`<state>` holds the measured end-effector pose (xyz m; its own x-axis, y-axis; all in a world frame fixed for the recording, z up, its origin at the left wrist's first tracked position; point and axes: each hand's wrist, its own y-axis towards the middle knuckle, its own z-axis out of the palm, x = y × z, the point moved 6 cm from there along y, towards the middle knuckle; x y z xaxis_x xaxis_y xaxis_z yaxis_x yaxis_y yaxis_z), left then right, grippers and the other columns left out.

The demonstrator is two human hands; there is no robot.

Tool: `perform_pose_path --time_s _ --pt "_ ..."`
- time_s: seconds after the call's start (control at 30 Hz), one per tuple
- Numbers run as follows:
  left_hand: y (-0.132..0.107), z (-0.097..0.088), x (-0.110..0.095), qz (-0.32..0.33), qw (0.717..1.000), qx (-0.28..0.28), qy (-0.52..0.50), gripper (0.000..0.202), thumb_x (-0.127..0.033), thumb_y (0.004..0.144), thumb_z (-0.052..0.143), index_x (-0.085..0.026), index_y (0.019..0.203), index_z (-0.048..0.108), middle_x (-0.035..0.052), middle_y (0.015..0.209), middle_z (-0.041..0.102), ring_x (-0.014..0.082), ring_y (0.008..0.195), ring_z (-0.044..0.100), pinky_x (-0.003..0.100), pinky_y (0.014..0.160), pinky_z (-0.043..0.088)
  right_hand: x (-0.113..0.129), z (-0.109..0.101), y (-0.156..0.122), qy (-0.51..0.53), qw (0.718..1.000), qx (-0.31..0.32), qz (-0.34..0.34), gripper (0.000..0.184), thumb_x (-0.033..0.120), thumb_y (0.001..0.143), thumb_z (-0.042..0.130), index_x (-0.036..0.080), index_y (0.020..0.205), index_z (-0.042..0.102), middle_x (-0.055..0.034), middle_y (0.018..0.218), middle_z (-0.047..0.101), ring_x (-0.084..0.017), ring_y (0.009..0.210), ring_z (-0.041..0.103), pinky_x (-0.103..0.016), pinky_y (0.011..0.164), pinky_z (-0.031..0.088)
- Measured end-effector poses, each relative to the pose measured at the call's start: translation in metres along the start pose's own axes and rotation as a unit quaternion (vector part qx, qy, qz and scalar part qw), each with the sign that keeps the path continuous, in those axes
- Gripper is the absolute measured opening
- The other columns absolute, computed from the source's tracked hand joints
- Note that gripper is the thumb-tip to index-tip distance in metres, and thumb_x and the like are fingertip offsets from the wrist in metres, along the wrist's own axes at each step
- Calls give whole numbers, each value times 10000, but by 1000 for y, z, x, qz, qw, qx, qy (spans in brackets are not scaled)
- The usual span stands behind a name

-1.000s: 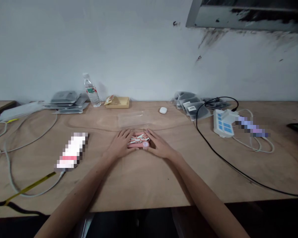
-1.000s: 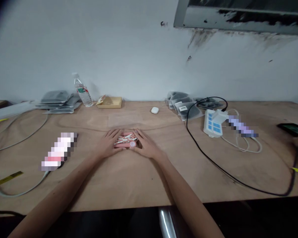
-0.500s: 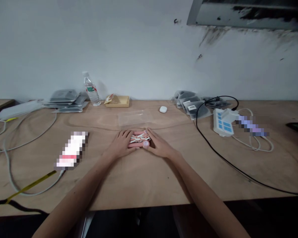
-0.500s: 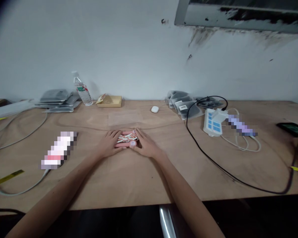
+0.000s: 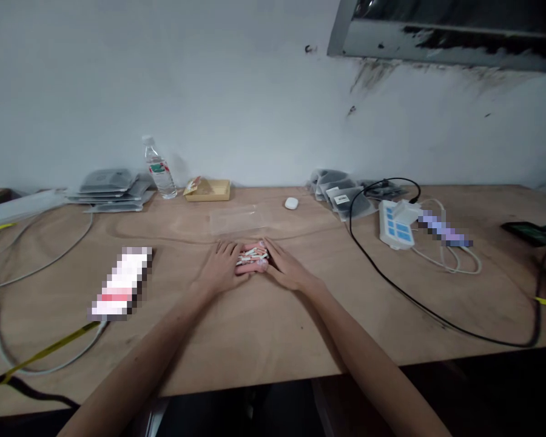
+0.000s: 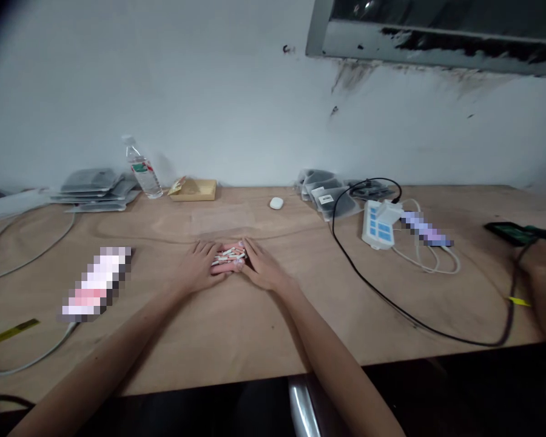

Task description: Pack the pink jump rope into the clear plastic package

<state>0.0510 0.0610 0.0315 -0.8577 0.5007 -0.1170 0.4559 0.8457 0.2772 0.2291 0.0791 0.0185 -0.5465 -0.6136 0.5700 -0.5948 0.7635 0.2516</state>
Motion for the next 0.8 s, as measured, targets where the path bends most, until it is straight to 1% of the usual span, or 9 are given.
perform_pose_path --time_s 0.13,0.23,0.37,0.43,0.5,0.53,0.67,0.73,0.8 --pt "-2 3 1 -4 1000 -13 -27 651 -480 854 645 -167 1391 450 155 1331 594 338 1222 539 485 1059 381 4 -4 -2 63 998 -21 -14 706 607 1026 370 203 1594 253 -169 1584 405 -314 1452 403 -547 1190 331" --pt "-2 2 7 -33 998 -21 -55 646 -402 798 689 -164 1360 476 153 1279 622 332 1153 580 465 998 434 -5 -7 -4 119 991 -61 19 733 647 1011 366 219 1596 256 -147 1631 331 -307 1502 321 -538 1226 259" --pt "-1 -7 15 -83 983 -57 -151 551 -315 736 703 -207 1253 550 117 1231 658 329 1122 602 473 1009 444 -21 -16 9 269 950 -150 57 797 740 979 257 213 1576 291 -162 1594 397 -294 1464 396 -513 1212 286" --pt "-2 -12 19 -129 951 -77 -269 517 -311 718 695 -228 1213 572 91 1183 680 317 1088 623 459 972 479 -20 -22 25 336 925 -163 66 859 803 937 190 210 1532 370 -177 1507 510 -311 1385 498 -523 1166 355" --pt "-3 -11 18 -184 880 -77 -432 490 -320 697 683 -220 1168 591 71 1059 707 298 977 660 437 888 524 -9 -24 46 402 902 -138 70 854 787 939 75 239 1490 430 -149 1467 559 -307 1339 546 -525 1118 410" --pt "-4 -8 14 -208 820 -65 -529 460 -327 700 669 -205 1138 604 66 977 711 283 910 675 422 848 538 1 -24 58 437 890 -112 71 838 766 950 47 251 1465 460 -129 1452 577 -302 1326 558 -517 1090 439" --pt "-4 -2 -17 -189 523 48 -830 392 -363 724 647 -148 1052 635 81 881 711 224 750 692 386 781 559 41 -6 92 573 814 16 99 739 758 961 230 212 1312 585 -114 1159 729 -283 1024 707 -424 841 578" --pt "-6 -4 -30 -165 441 117 -874 430 -386 738 638 -109 1066 653 127 926 730 242 770 708 405 797 559 54 11 98 623 768 101 110 708 725 973 250 171 1230 608 -103 949 752 -243 792 716 -361 677 584" --pt "-8 -4 -35 -155 403 165 -887 520 -403 746 614 -73 1146 649 177 1001 739 301 861 727 456 836 554 57 28 95 651 731 161 124 705 691 992 193 145 1167 604 -40 729 711 -175 533 621 -315 544 549"
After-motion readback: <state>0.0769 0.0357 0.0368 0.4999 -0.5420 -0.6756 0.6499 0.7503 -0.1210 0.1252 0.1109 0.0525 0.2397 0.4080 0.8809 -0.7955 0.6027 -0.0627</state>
